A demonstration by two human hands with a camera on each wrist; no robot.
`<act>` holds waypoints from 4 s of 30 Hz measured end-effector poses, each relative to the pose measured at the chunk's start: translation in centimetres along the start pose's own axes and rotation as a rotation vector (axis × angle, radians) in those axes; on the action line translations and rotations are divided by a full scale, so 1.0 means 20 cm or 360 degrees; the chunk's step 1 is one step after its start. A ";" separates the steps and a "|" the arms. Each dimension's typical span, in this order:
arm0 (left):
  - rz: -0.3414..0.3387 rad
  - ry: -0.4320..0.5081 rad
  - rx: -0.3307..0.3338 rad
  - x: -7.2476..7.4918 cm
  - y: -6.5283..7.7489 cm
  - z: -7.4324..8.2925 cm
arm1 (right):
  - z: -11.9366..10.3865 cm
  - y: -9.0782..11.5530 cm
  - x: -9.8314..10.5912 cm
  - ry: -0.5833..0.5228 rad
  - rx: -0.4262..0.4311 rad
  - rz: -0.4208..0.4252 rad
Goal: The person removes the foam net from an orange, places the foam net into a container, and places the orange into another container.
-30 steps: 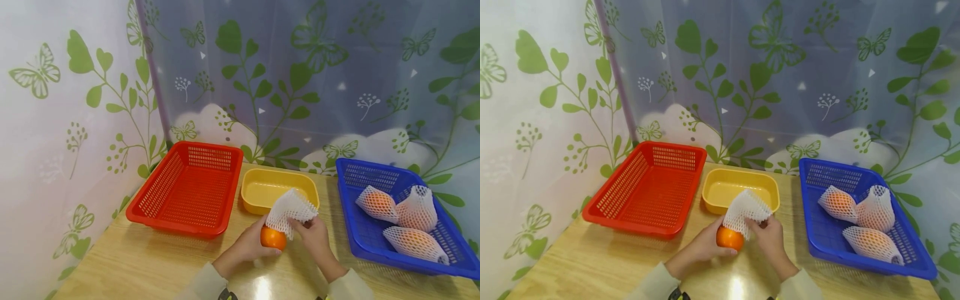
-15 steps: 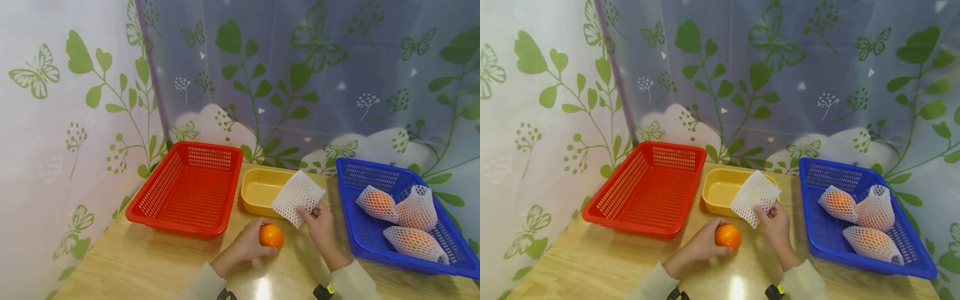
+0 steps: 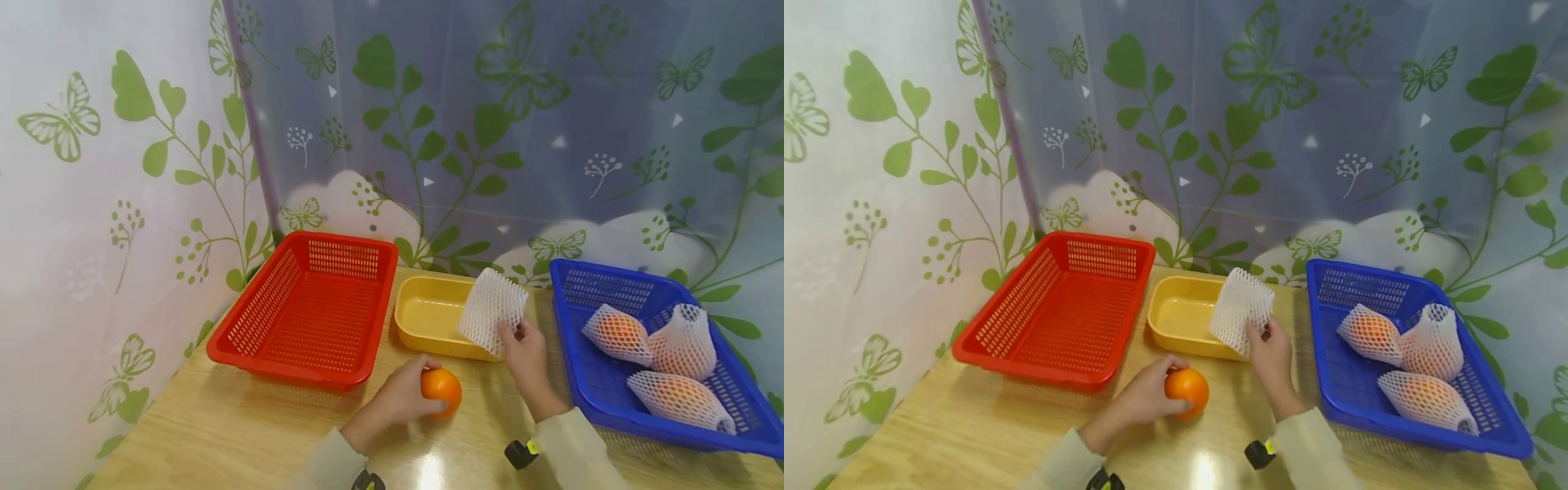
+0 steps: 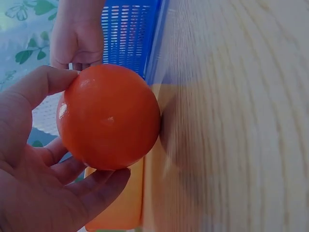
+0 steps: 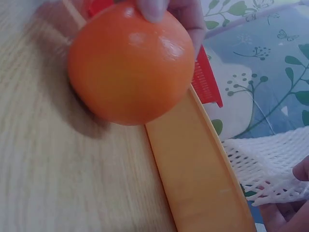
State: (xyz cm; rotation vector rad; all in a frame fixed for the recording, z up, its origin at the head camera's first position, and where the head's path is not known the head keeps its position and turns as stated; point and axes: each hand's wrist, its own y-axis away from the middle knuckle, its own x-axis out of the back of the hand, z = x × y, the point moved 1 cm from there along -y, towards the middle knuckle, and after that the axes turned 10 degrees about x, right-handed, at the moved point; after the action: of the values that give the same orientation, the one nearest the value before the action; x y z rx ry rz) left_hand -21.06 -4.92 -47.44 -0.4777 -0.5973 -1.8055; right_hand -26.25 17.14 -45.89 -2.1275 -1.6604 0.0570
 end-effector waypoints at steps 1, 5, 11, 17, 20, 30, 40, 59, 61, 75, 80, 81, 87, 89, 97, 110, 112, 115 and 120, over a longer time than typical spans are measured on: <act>0.0001 -0.0009 -0.0010 0.00 0.00 0.00 | 0.00 -0.01 0.00 0.0006 0.0003 0.0007; -0.0017 -0.0016 -0.0041 0.00 -0.01 -0.01 | 0.01 -0.05 -0.01 -0.0019 -0.0008 0.0021; -0.0062 -0.0031 -0.0043 0.00 -0.01 -0.01 | 0.04 -0.08 -0.01 0.0074 -0.0065 0.0032; -0.0088 -0.0029 -0.0049 0.01 -0.01 0.00 | 0.05 -0.13 0.00 0.0293 -0.0007 -0.0044; -0.0084 -0.0040 -0.0051 0.01 -0.01 0.00 | 0.05 -0.16 0.00 0.0423 0.0013 -0.0113; -0.0108 -0.0010 -0.0047 0.00 -0.01 -0.01 | 0.10 -0.21 -0.01 0.0571 0.0075 -0.0212; -0.0105 -0.0017 -0.0059 0.00 -0.01 -0.03 | 0.11 -0.20 -0.02 0.0697 0.0238 -0.0220; -0.0111 0.0003 -0.0048 0.00 -0.01 -0.03 | 0.09 -0.21 -0.02 0.1332 0.0117 -0.0658; -0.0115 0.0008 -0.0043 0.01 -0.01 -0.03 | 0.09 -0.21 -0.02 0.1347 0.0093 -0.0697; -0.0135 0.0025 0.0003 0.01 -0.01 -0.02 | 0.10 -0.20 -0.02 0.1320 0.0171 -0.0735; -0.0119 0.0005 -0.0022 0.01 -0.01 -0.02 | 0.06 -0.20 -0.02 0.1278 0.0195 -0.0739; -0.0116 0.0001 -0.0028 0.01 -0.01 -0.02 | 0.06 -0.19 -0.03 0.1269 0.0204 -0.0740; -0.0093 -0.0064 -0.0099 0.01 0.00 -0.02 | 0.01 -0.18 -0.08 0.1219 0.0355 -0.0758; -0.0088 -0.0108 -0.0117 0.01 0.01 -0.03 | -0.01 -0.18 -0.11 0.1195 0.0436 -0.0772; -0.0062 -0.0231 -0.0107 0.02 0.07 -0.04 | -0.11 -0.22 -0.23 0.1114 0.0690 -0.0835; -0.0025 -0.0314 -0.0131 0.04 0.11 -0.04 | -0.29 -0.19 -0.49 0.0997 0.0846 -0.1106; -0.0021 -0.0308 -0.0145 0.04 0.12 -0.05 | -0.30 -0.18 -0.54 0.1012 0.0859 -0.1157; -0.0030 -0.0284 -0.0156 0.04 0.13 -0.06 | -0.31 -0.16 -0.60 0.1019 0.0868 -0.1249; -0.0048 -0.0253 -0.0180 0.05 0.15 -0.07 | -0.33 -0.14 -0.68 0.1021 0.0785 -0.1403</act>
State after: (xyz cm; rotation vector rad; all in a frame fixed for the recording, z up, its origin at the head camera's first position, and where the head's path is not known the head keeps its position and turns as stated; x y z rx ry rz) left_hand -18.54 -7.20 -47.49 -0.6978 -0.6158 -1.8479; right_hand -30.69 2.97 -42.05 -0.8089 -1.7610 -0.3948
